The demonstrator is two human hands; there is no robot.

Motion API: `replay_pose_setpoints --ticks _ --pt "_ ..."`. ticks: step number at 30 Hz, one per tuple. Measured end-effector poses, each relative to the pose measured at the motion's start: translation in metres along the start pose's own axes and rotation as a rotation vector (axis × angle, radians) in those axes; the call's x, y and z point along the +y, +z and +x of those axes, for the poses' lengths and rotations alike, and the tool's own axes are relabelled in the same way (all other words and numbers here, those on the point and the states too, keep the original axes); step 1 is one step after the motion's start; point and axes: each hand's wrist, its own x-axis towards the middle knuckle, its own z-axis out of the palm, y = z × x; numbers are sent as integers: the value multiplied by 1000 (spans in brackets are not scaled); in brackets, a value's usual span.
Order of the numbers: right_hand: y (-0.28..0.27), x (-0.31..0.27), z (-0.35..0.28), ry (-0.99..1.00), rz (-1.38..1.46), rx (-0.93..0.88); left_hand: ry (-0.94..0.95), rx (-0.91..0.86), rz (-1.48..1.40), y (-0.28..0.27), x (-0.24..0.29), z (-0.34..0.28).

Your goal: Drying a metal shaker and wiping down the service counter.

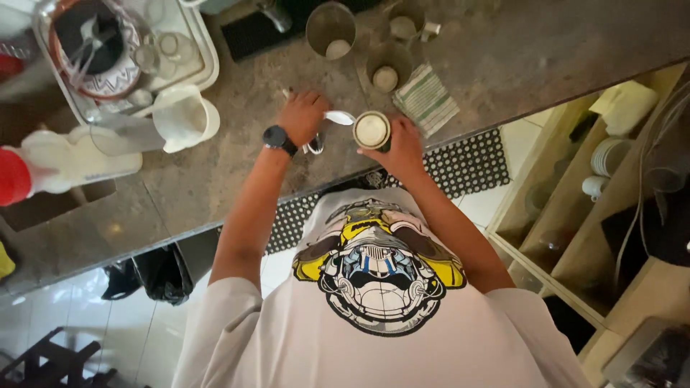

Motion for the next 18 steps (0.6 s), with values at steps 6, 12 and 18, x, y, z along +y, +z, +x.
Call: replay_pose_setpoints --ticks 6,12,18 --pt "6 23 6 -148 79 139 -233 -44 -147 -80 38 -6" --pt "26 44 10 -250 79 233 -144 9 210 -137 101 13" --pt "19 35 9 -243 5 194 -43 -18 200 -83 119 56"
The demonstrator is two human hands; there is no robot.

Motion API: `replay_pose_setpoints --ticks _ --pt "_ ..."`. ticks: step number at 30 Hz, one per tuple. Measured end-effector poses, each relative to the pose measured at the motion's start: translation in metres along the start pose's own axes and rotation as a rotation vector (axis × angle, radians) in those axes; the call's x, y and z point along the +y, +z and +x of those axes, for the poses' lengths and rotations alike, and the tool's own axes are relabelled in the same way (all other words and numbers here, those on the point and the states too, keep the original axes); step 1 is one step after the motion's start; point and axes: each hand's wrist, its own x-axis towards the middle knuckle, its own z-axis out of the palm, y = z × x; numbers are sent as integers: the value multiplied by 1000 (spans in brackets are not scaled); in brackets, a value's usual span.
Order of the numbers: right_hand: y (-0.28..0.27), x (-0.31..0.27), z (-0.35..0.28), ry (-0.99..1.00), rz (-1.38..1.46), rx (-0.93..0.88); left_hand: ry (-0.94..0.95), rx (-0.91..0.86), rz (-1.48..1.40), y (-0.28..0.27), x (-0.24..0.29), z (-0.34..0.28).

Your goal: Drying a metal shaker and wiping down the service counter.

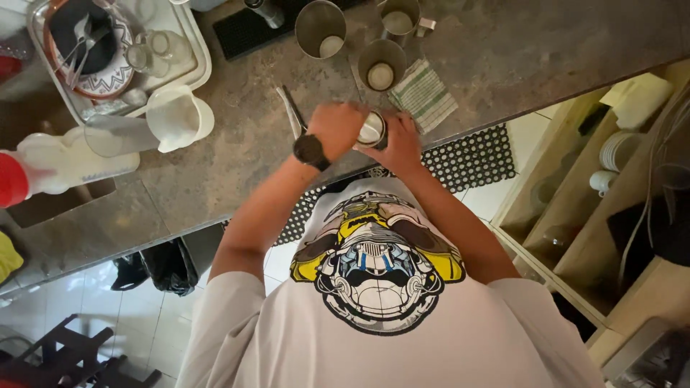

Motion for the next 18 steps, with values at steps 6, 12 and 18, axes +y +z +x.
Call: replay_pose_setpoints --ticks 6,12,18 --pt "4 11 -4 -68 -52 11 108 -159 -17 49 -4 18" --pt "10 18 -5 -7 -43 0 -52 -208 -274 11 -6 1" --pt "3 11 -3 -47 -45 10 -183 -52 -467 -25 -15 -19"
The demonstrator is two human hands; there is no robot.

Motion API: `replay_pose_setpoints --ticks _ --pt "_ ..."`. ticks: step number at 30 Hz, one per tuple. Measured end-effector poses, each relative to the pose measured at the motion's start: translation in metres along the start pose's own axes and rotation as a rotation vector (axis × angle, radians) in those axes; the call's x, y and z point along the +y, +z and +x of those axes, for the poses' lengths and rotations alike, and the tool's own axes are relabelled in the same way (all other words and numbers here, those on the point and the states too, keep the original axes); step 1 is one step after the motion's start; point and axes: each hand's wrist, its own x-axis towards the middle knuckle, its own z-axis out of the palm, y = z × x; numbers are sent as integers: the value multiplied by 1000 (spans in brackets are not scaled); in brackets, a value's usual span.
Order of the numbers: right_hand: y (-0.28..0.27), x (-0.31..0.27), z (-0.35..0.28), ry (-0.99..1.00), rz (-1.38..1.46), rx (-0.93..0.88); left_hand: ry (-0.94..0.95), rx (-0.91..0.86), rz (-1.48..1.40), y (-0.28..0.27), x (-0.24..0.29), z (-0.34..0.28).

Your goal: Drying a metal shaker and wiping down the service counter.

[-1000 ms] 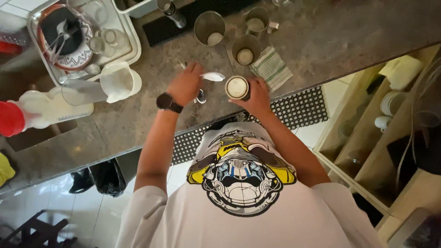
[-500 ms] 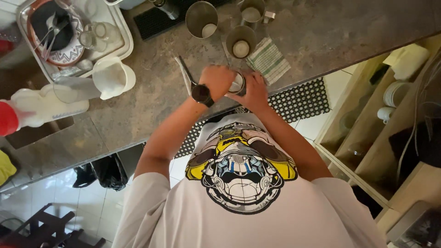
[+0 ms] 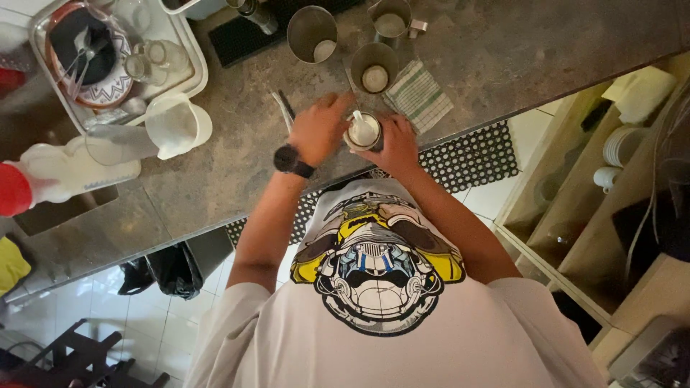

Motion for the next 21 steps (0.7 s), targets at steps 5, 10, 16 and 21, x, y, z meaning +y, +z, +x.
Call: replay_pose_setpoints --ticks 5,10,16,21 --pt "0 -4 -1 75 4 -25 -254 304 -130 14 -59 -33" --pt "1 -8 2 61 -56 -79 -583 324 -99 86 -126 -47" --pt "0 -17 1 80 -17 18 -583 251 45 126 -125 -38" --pt "-8 -37 5 33 24 51 -629 191 -30 149 -120 -27"
